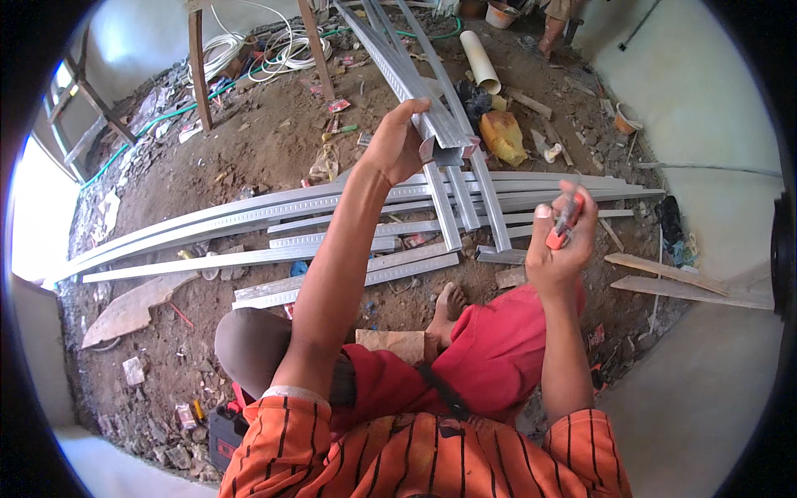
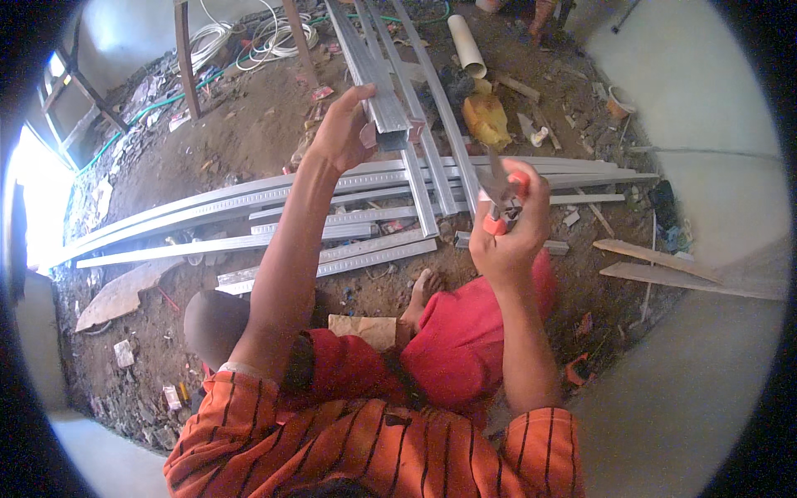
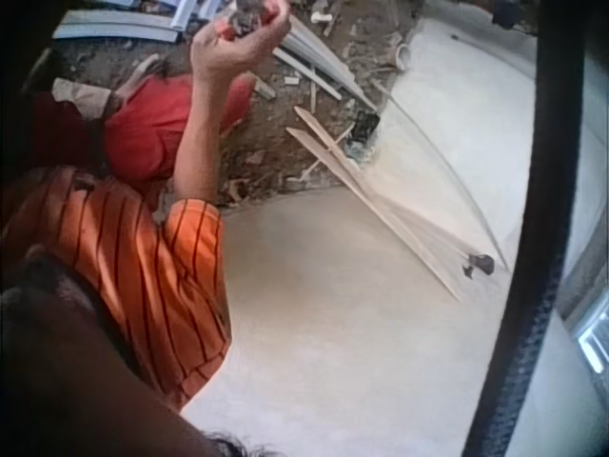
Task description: The person sits on the floor and uses red-handled tin snips to cut long silver metal studs into shorter pieces. The person repeatedly picks up a stud, positions the snips, and cuts the metal, placing the cut pieces aside.
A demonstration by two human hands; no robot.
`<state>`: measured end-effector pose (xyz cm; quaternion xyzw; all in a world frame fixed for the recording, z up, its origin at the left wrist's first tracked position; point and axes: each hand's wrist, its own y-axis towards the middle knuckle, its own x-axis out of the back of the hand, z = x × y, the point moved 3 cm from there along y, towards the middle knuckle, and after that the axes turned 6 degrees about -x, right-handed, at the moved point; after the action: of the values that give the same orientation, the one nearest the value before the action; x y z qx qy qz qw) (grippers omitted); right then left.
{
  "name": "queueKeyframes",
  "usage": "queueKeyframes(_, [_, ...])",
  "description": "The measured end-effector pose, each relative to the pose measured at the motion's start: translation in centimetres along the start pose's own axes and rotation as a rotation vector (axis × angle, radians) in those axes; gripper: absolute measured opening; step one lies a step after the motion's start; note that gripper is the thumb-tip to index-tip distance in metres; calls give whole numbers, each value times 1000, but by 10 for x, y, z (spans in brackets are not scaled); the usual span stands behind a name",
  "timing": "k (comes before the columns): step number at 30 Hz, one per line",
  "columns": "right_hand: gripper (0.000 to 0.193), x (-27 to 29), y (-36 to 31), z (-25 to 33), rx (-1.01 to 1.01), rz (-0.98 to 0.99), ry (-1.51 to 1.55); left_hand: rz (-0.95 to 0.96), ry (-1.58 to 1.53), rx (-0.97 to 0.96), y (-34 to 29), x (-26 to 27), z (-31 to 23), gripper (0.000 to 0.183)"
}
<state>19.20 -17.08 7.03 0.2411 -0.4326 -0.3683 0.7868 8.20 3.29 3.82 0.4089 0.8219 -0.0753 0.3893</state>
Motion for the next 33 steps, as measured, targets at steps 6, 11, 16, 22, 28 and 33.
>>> queueKeyframes(6, [45, -14, -18, -19, -17, 378, -215, -13, 29, 17, 11, 38, 10, 47])
queueKeyframes(11, [45, -13, -39, -25, -317, 358, -40, -242, 706, 338, -11, 139, 111, 30])
queueKeyframes(16, [42, -24, -51, -43, -437, 505, -2, -521, 586, 462, -69, 248, 197, 33])
queueKeyframes(22, [46, -12, -54, -71, -544, 566, 171, -550, 931, 550, -68, 230, 188, 57])
queueKeyframes(28, [54, -13, -64, -88, -556, 387, 556, -773, 1471, -277, 20, 257, 132, 80])
queueKeyframes(33, [51, 15, -65, -114, -630, 96, 639, -494, 1310, -272, 82, 202, 147, 55])
